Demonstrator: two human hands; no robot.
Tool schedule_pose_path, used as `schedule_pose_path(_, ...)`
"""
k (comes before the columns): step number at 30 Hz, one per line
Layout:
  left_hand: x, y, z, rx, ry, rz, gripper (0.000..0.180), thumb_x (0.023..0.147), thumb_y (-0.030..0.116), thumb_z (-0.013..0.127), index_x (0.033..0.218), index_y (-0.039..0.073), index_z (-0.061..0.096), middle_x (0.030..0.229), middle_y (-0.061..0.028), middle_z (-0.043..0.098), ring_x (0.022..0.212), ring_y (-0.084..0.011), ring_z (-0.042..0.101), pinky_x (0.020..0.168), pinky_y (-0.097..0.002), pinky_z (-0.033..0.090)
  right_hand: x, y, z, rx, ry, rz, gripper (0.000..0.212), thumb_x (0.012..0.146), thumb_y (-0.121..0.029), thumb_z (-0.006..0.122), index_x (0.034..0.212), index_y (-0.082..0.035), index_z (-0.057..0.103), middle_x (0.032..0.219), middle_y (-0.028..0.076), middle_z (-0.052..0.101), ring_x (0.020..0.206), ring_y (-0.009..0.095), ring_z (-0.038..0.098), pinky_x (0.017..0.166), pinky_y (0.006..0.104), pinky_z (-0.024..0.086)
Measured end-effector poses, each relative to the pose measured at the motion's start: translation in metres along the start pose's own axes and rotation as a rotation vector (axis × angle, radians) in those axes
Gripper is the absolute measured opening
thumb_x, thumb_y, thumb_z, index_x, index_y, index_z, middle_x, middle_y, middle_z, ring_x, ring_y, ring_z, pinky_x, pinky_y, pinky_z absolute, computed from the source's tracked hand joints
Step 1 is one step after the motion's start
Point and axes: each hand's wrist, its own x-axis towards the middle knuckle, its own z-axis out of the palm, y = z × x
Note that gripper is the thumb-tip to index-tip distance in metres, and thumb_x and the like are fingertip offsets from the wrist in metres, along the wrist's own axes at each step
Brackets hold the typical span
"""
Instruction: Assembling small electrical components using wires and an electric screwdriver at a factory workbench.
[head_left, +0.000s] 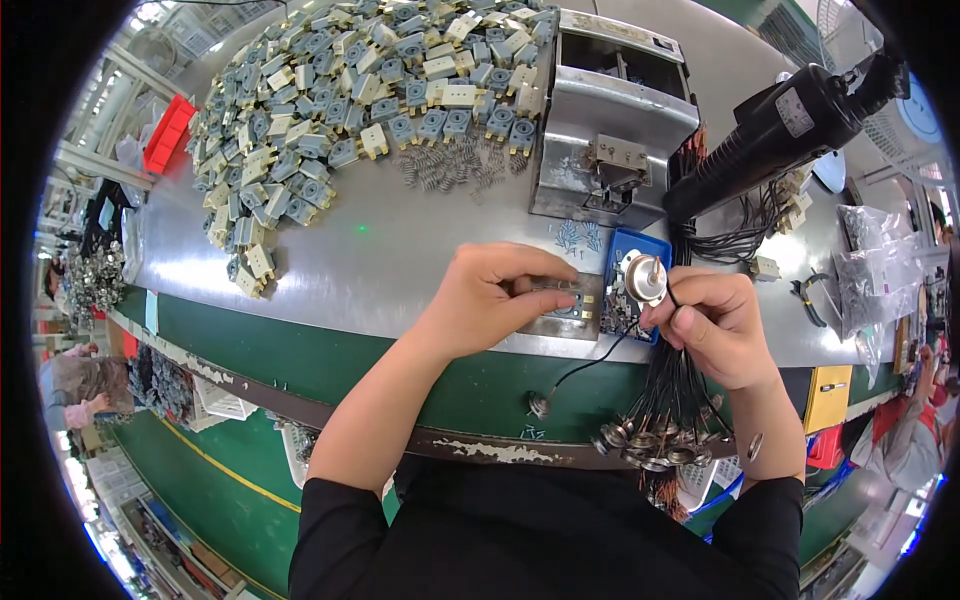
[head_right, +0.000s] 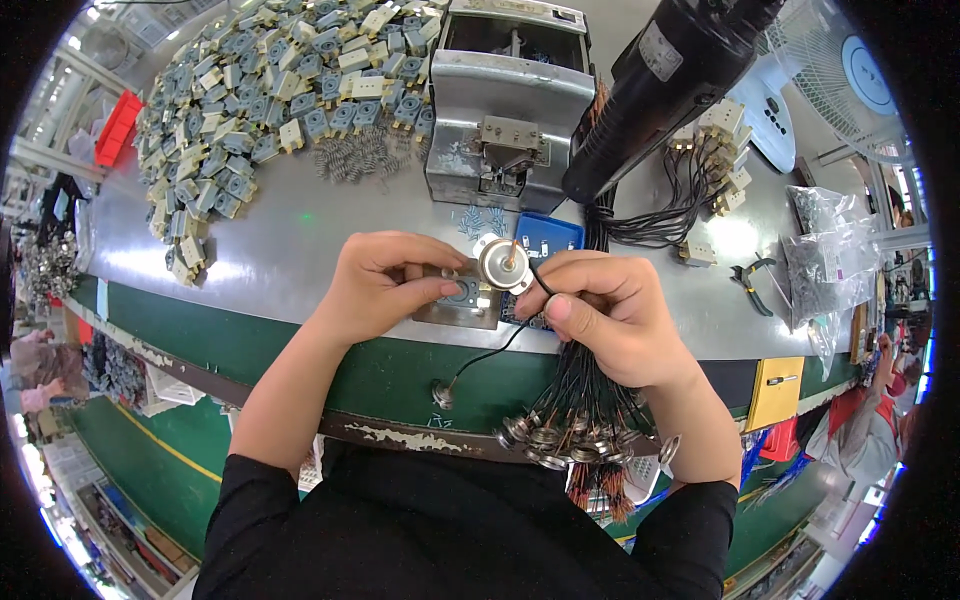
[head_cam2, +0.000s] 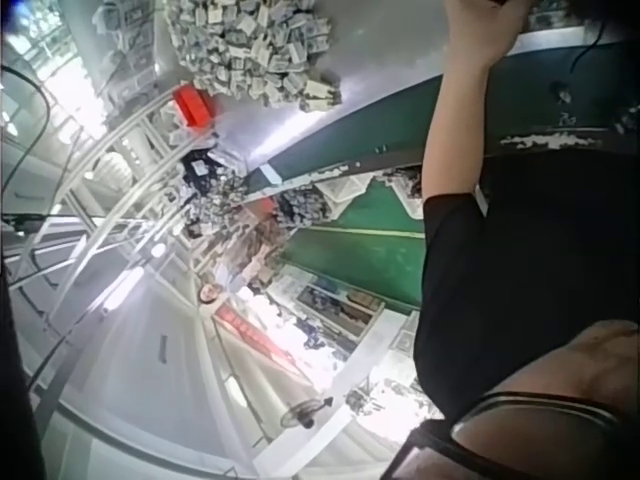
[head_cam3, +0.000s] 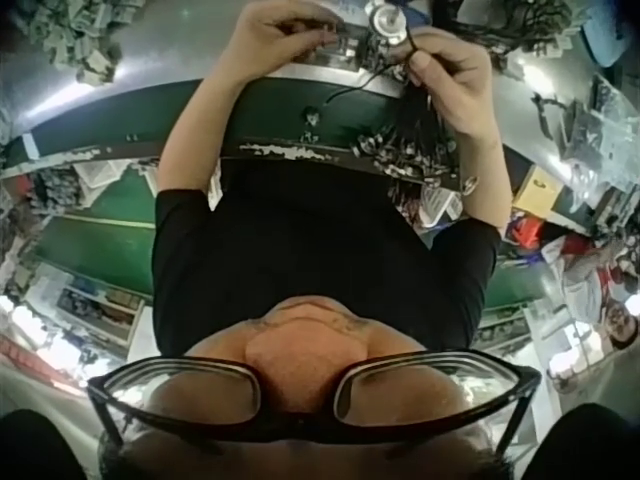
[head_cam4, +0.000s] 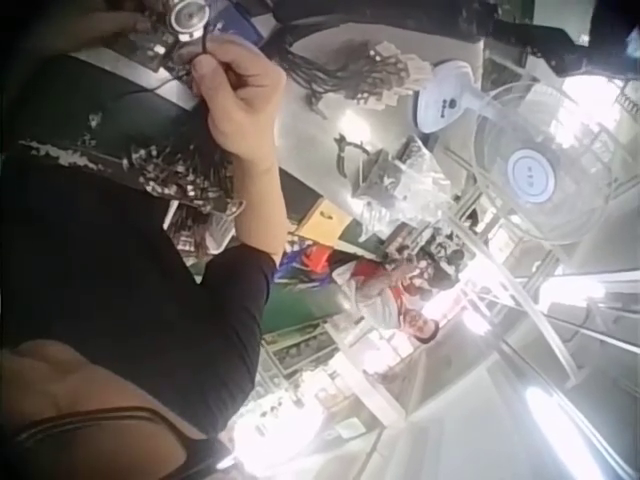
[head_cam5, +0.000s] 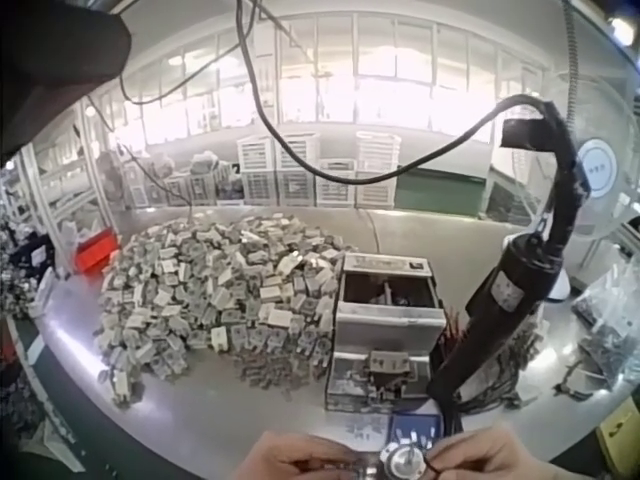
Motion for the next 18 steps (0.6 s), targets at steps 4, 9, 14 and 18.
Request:
schedule_pose_path(4, 0.005, -0.006, 0.004, 0.131, 0.054, 0.343, 0.019, 0.074, 0.000, 0.089, 0.091, 0.005, 0.081, 0.104, -0.0059, 0.076, 0.080, -0.0107, 0.065, 0.066, -0.0245, 0.049, -0.001, -0.001, 0.005, -0.040, 0.011, 0.012, 0.030, 0.098, -0.023, 0.073, 0.098, 0.008, 0.075, 0.097, 0.016, 0.071, 0.069, 0.012, 0.057, 0.059, 0.0255, 0.043)
schedule_pose_path(9, 0.010, -0.005, 0.000, 0.323, 0.033, 0.462, 0.022, 0.070, 0.005, 0.093, 0.088, 0.007, 0.081, 0.107, -0.0054, 0.075, 0.096, -0.0187, 0.063, 0.079, -0.0315, 0.050, -0.001, -0.001, 0.004, -0.033, 0.016, 0.008, 0.029, 0.097, -0.021, 0.074, 0.098, 0.008, 0.075, 0.098, 0.016, 0.071, 0.070, 0.011, 0.058, 0.060, 0.0249, 0.044)
schedule_pose_path(14, 0.010, -0.008, 0.001, 0.234, 0.039, 0.397, 0.023, 0.068, 0.006, 0.094, 0.086, 0.006, 0.079, 0.103, -0.0057, 0.075, 0.099, -0.0225, 0.064, 0.085, -0.0356, 0.051, -0.001, 0.004, -0.001, 0.029, 0.036, 0.032, 0.023, 0.093, -0.013, 0.078, 0.100, 0.009, 0.074, 0.101, 0.017, 0.070, 0.072, 0.012, 0.061, 0.061, 0.0245, 0.048)
schedule_pose_path(18, 0.010, -0.007, -0.001, 0.251, -0.018, 0.388, 0.025, 0.067, 0.005, 0.094, 0.087, 0.005, 0.079, 0.101, -0.0059, 0.076, 0.100, -0.0227, 0.065, 0.088, -0.0362, 0.051, 0.001, 0.001, 0.001, 0.021, 0.048, 0.077, 0.021, 0.088, -0.004, 0.080, 0.103, 0.009, 0.074, 0.106, 0.017, 0.070, 0.074, 0.011, 0.063, 0.062, 0.0239, 0.051)
